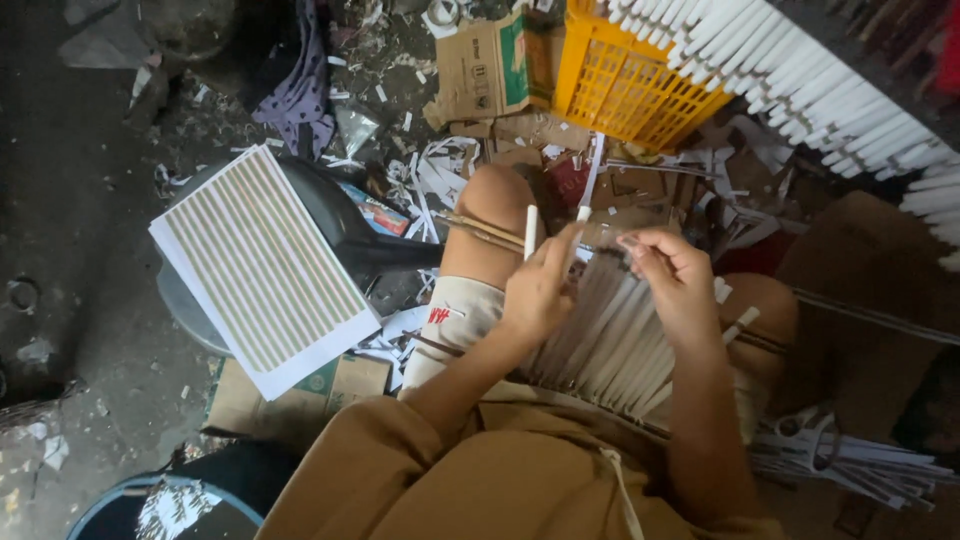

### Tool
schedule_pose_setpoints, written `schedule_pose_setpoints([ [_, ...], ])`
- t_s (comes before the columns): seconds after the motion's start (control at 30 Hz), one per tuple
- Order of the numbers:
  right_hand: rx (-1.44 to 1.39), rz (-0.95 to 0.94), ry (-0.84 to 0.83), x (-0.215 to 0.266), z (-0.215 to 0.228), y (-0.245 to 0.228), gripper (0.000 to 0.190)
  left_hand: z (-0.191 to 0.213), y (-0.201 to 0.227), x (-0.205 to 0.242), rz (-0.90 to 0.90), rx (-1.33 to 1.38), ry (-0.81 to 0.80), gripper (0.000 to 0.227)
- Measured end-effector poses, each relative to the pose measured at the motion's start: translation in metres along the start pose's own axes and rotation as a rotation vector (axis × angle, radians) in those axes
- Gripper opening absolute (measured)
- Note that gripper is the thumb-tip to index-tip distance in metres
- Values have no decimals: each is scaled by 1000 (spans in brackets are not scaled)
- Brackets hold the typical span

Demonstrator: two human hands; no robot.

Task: Manually arranging thin white candles into a wooden frame for bundling.

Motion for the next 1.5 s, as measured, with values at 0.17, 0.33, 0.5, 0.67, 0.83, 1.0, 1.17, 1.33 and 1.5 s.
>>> schedule_pose_setpoints([
  [0.17, 101, -20, 32, -7, 4, -4, 22, -15, -13, 3, -60, 356, 79, 73],
  [0.33, 163, -27, -17, -5, -11, -21, 27, -35, -27, 12, -327, 254, 191, 39],
  [0.5, 166, -24, -76, -4, -15, -27, 16, -11, -2, 3, -190, 465, 160, 31],
  [0.67, 215, 24, -117, 0, -17, -37, 7, 0, -7, -13, 99, 944, 89, 39],
  [0.83, 231, 91, -108, 9, -19, -42, 10, -9, -5, -20, 152, 1301, -324, 36],
  [1.0, 128, 75, -102, 6, -21, -45, 21, 17, 24, -18, 77, 1162, -329, 27],
  [1.17, -8, 43, -124, 1, -23, -33, 60, -24, 21, -1, 155, 1148, -504, 26],
  [1.33, 301, 308, 27, -1, 4, -88, 83, -19, 21, -18, 21, 868, -350, 30],
  [1.5, 187, 127, 561, -55, 204, -100, 34, 44, -72, -16, 335, 443, 79, 51],
])
Point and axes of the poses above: each hand's wrist, its own x-axis away from the middle knuckle, its own z-axis out of the back of the hand, y = z × x, the point moved 10 cm from there along -x, towards the middle knuckle, and after that the axes turned 11 degrees about x, right-handed, at the moved point
